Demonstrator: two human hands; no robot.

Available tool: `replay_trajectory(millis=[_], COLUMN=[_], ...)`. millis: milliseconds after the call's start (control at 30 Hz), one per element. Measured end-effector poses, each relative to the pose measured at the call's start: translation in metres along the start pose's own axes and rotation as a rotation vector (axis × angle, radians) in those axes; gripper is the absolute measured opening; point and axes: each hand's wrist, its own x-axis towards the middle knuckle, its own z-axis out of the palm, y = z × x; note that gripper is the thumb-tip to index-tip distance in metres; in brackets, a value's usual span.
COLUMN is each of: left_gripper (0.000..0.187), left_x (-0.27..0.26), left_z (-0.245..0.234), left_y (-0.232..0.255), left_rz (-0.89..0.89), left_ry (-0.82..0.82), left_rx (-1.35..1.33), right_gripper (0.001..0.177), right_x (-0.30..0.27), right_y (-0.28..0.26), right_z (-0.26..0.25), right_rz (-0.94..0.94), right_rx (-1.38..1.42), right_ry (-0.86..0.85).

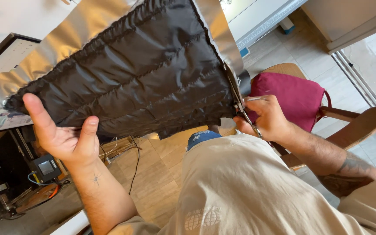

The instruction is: The person is cutting out pieces of black quilted fabric and yellow lining material using scissors in a workshop environment.

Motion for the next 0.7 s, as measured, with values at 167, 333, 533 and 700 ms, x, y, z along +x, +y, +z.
replay_trajectory(millis=[167,333,533,700], left_gripper=[0.089,0.089,0.090,0.087], left_x=[-0.001,-0.005,-0.006,-0.008], left_z=[0.005,0.010,0.010,0.008], left_y=[0.000,-0.005,-0.005,-0.002], left_rz=[-0.009,-0.024,-0.042,-0.057], left_ry=[-0.064,-0.086,-0.082,-0.109], left_rx=[-0.022,-0.030,-0.053,-0.007], right_gripper=[0.021,0.026,0.037,0.019], right_x=[0.019,0.021,0.011,0.017], right_y=[-0.009,-0.004,0.005,0.000], right_z=[-0.013,-0.012,0.000,-0.004], right_rz=[0.014,0.022,-0.036,0.032], right_rx=[0.032,0.004,-0.108,-0.013], right_ry=[-0.038,-0.018,0.083,0.025])
